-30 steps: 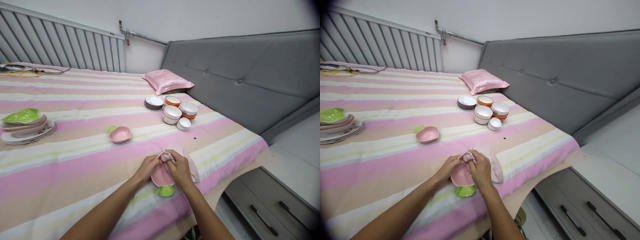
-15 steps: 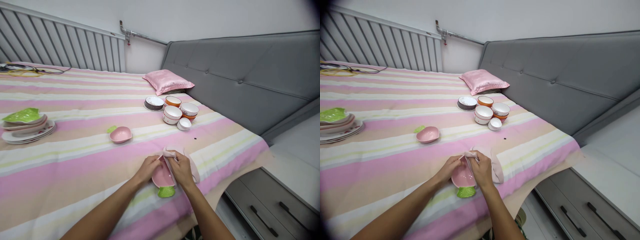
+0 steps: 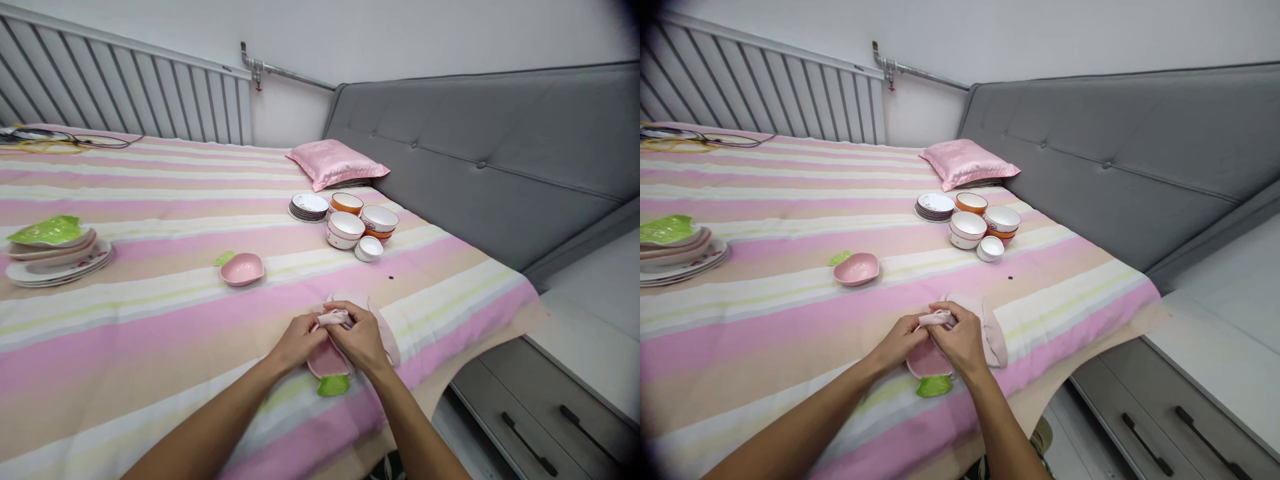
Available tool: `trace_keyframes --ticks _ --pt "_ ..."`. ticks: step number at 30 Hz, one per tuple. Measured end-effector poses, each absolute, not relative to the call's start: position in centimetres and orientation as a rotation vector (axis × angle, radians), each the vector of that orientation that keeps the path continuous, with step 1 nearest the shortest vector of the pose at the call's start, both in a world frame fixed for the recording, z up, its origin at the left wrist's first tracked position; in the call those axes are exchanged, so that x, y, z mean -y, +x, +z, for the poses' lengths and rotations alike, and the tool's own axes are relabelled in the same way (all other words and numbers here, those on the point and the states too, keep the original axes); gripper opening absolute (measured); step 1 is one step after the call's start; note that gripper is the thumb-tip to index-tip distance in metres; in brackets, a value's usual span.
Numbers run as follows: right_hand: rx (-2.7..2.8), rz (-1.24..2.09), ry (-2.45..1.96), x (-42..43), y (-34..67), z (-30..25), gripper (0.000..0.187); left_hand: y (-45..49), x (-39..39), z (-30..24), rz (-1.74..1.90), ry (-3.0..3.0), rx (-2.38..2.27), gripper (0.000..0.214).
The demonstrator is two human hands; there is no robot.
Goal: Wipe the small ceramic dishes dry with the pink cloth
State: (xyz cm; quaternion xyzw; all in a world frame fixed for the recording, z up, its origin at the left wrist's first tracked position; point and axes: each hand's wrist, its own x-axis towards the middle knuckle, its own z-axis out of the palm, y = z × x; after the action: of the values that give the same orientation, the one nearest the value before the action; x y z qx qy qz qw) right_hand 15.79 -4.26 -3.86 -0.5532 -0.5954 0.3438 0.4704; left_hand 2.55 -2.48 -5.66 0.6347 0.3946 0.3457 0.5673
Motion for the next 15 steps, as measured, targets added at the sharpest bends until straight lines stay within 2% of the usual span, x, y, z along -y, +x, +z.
trace_keyframes --ticks 6,15 --pt "1.449 0.81 -1.411 4.27 16.0 -3.63 0.018 2.67 2.61 -5.63 0.832 1.546 -0.942 0.028" --pt "1.337 0.987 -1.316 3.98 16.66 -4.3 0.033 2.59 2.47 -6.29 0.829 1.426 -0.944 0.014"
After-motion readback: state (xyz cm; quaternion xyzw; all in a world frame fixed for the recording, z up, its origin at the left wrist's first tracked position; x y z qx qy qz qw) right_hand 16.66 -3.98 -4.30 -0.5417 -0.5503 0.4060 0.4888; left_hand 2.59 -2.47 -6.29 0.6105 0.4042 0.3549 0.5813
